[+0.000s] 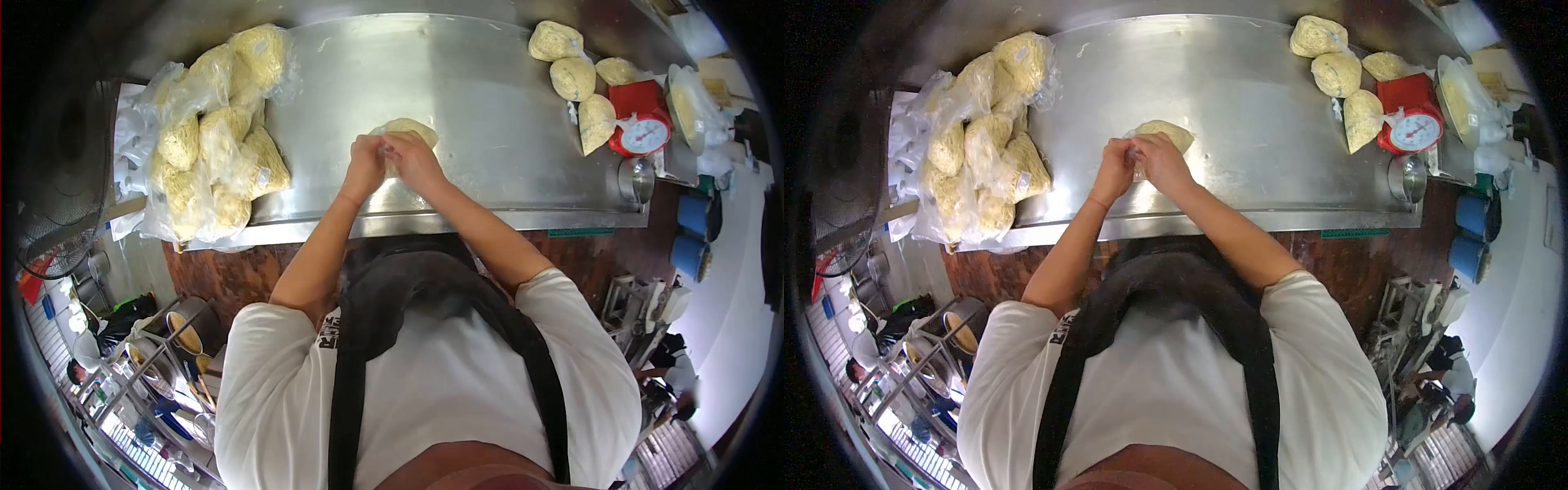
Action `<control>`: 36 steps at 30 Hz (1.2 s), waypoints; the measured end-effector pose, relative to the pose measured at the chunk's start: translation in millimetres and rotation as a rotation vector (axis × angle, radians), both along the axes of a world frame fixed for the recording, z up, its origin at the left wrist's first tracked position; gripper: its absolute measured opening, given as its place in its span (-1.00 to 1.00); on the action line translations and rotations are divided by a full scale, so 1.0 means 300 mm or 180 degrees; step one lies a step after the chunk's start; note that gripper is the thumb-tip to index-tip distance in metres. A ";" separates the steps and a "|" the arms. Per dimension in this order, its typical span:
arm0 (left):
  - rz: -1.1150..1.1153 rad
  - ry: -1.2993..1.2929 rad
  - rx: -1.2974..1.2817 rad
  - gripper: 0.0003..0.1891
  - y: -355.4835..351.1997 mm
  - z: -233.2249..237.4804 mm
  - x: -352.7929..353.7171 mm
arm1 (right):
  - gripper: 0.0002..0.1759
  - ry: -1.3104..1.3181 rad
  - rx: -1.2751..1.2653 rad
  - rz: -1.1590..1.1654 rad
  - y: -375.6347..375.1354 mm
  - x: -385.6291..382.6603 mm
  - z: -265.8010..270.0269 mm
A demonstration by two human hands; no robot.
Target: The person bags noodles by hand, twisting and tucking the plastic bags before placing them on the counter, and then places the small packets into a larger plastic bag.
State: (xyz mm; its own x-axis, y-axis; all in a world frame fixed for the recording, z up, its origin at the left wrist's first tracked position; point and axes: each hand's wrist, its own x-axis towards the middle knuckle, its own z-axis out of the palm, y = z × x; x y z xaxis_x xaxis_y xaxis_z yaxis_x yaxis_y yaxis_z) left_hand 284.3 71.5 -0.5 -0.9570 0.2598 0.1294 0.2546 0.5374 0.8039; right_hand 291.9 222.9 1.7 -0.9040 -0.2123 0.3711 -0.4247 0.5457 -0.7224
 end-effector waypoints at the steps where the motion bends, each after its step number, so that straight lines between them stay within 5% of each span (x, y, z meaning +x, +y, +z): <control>1: 0.0105 0.0149 0.0034 -0.78 0.006 -0.041 0.006 | -0.70 0.0024 0.0107 -0.0004 0.004 -0.001 0.007; 2: 0.0202 0.0312 0.0065 -0.78 0.008 -0.079 0.007 | -0.70 0.0063 0.0211 -0.0016 0.007 -0.009 0.014; 5: 0.0736 -0.1029 0.0491 -0.79 0.020 0.004 0.007 | -0.66 -0.0855 -0.0272 -0.0364 -0.017 -0.046 -0.027; 11: 0.0709 -0.0570 0.0946 -0.73 0.036 -0.054 0.004 | -0.64 -0.1948 -0.0084 0.0391 0.025 -0.088 -0.023; 14: 0.0613 -0.0980 0.0941 -0.79 0.025 -0.071 -0.023 | -0.61 -0.1524 -0.0142 0.0795 0.057 -0.074 -0.068; 17: 0.0416 -0.1212 0.1054 -0.85 0.009 -0.123 -0.026 | -0.67 -0.0270 0.0456 0.0392 0.052 -0.029 -0.071; 20: 0.0133 -0.0233 0.0428 -0.84 0.033 -0.074 0.009 | -0.87 0.0095 0.0114 -0.0167 0.081 0.021 0.005; 23: -0.0190 0.0535 -0.0219 -0.69 0.080 -0.063 0.041 | -0.87 -0.0746 0.0121 -0.0515 0.140 0.032 -0.069; 24: -0.0217 0.0513 -0.0181 -0.69 0.095 -0.045 0.046 | -0.82 -0.1428 -0.0362 -0.0769 0.136 0.041 -0.045; 27: -0.0562 0.0509 0.0076 -0.65 0.109 0.027 -0.036 | -0.79 -0.1359 -0.1307 -0.0773 0.153 -0.037 0.034; 28: -0.0736 0.0500 0.0190 -0.64 0.105 0.049 -0.079 | -0.82 -0.1767 -0.2220 -0.0712 0.168 -0.079 0.033; 31: -0.0055 0.1069 0.0098 -0.56 -0.039 0.134 -0.287 | -0.84 -0.1672 -0.3435 -0.0531 0.301 -0.208 0.121; 33: 0.0861 0.1280 -0.0726 -0.52 -0.241 0.197 -0.458 | -0.83 -0.1118 -0.3837 -0.0507 0.387 -0.266 0.249; 36: 0.1788 0.1278 -0.2409 -0.20 -0.535 0.260 -0.691 | -0.91 -0.0186 -0.3657 -0.0318 0.547 -0.343 0.385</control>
